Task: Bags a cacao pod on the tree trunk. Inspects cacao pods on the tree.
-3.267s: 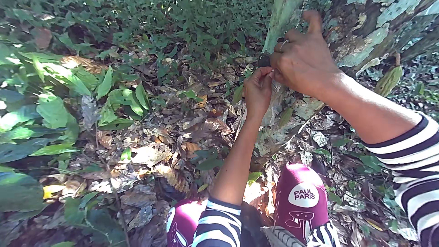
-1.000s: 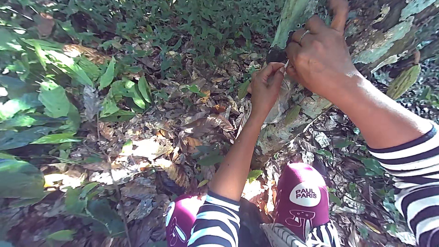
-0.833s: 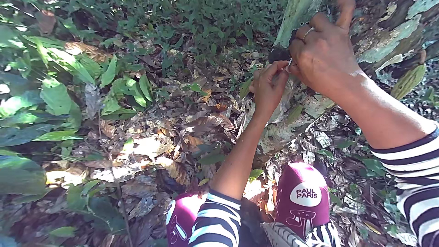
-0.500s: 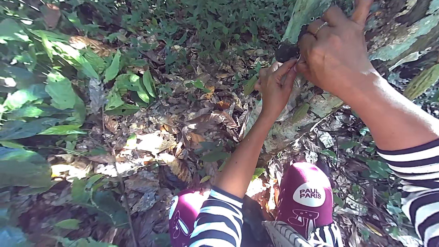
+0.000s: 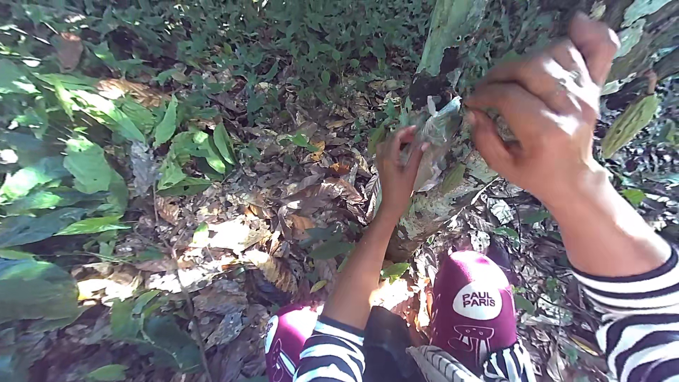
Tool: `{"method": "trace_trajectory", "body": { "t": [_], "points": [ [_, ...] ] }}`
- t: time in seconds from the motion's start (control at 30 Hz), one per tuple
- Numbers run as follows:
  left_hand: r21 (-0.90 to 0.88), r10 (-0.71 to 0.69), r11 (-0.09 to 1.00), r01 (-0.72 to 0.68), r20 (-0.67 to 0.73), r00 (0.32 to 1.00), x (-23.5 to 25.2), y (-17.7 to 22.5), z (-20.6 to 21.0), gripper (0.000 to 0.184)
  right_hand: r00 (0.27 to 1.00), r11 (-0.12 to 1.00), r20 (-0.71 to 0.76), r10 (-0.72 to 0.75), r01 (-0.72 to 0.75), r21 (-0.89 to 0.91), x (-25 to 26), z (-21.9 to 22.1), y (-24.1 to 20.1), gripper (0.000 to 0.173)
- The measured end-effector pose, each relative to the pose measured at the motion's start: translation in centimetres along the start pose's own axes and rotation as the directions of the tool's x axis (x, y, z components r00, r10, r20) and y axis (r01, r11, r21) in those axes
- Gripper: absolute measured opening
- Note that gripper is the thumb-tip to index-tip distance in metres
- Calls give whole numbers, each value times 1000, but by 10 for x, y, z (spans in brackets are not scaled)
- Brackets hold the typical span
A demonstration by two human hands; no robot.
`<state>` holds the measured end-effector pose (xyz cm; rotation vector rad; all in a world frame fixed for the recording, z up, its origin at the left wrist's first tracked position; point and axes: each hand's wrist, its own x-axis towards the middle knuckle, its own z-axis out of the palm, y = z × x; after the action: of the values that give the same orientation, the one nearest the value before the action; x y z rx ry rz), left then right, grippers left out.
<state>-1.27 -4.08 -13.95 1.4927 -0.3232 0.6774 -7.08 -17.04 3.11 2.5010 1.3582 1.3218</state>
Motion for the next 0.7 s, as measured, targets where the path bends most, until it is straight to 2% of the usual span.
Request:
{"method": "trace_trajectory", "body": {
  "t": [0.13,0.23,0.33,0.4,0.5,0.53,0.6,0.7],
  "points": [
    [72,-71,995,68,32,997,-16,-14,-15,35,970,996,-231,76,-65,55,-70,-14,-8,20],
    [86,-189,979,184,63,980,-30,-17,-25,33,900,970,-362,242,-225,87,-120,-23,4,18],
    [105,-338,939,327,111,935,-44,-31,-32,37,741,878,-469,479,-402,261,-149,-39,29,19],
    [78,-386,922,380,88,918,-49,-42,-35,36,565,732,-468,679,-474,490,-151,-50,49,21],
    [96,-417,906,412,47,908,-51,-44,-39,35,287,375,-251,924,-565,735,-119,-62,81,27],
    [110,-403,911,398,37,914,-50,-41,-40,34,244,275,-156,957,-598,753,-106,-62,94,32],
    [131,-391,914,384,28,920,-47,-37,-43,33,241,119,50,969,-634,764,-84,-56,118,38],
    [110,-377,921,375,4,926,-44,-31,-47,32,359,37,281,890,-671,741,-48,-42,127,31]
  ]
}}
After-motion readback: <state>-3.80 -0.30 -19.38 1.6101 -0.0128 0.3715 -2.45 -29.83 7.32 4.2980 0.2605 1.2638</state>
